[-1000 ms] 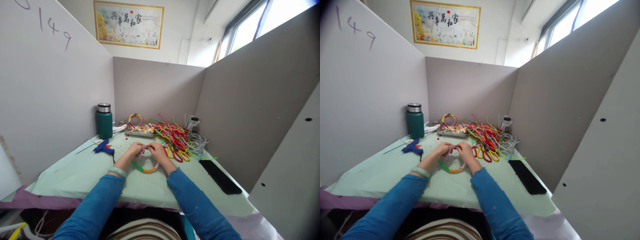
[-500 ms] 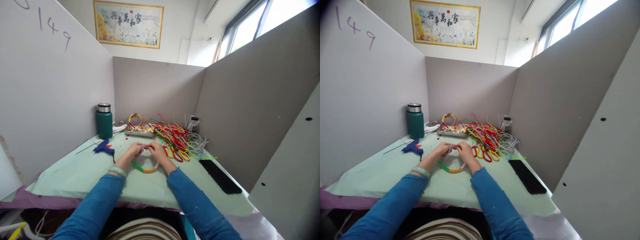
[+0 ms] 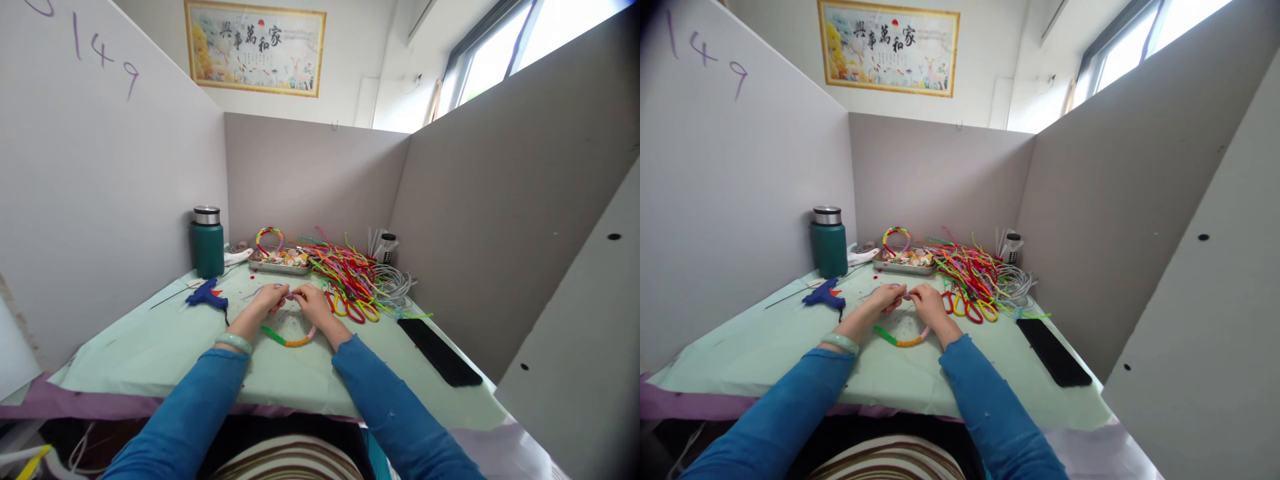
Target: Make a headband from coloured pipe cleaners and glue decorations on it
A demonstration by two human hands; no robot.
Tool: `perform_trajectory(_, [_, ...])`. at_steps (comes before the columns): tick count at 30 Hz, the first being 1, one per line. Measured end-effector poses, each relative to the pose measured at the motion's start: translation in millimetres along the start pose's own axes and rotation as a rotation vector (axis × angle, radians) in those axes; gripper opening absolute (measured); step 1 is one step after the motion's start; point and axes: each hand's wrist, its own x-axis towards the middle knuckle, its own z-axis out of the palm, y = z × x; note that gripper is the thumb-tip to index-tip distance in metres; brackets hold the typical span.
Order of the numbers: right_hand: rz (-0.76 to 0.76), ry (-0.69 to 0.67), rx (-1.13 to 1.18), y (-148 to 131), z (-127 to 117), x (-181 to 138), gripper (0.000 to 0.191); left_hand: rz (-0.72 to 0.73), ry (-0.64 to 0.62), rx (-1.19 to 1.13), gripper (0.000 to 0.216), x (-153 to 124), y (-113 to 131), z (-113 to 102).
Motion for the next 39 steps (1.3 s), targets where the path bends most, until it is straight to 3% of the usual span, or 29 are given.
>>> perform_trajectory(9, [-0.007, -0.009, -0.004, -5, 0, -1, 0.011, 0.031, 0.03, 0.091, 0.029, 4, -3, 2])
perform_trajectory(14, [0.084, 0.016, -0.053, 3, 4, 1, 0.01, 0.077, 0.091, 0.273, 0.035, 7, -5, 2])
perform_trajectory(20, [0.221, 0.044, -0.049, 11, 3, 3, 0.013, 0.4, 0.133, 0.386, 0.019, 15, -11, 4])
perform_trajectory(25, [0.224, 0.063, -0.046, 10, 4, 3, 0.013, 0.501, 0.158, 0.494, 0.02, 18, -12, 4])
perform_trajectory(39, [0.134, 0.065, -0.015, 9, -1, 3, 0.013, 0.419, 0.219, 0.506, 0.018, 20, -11, 0])
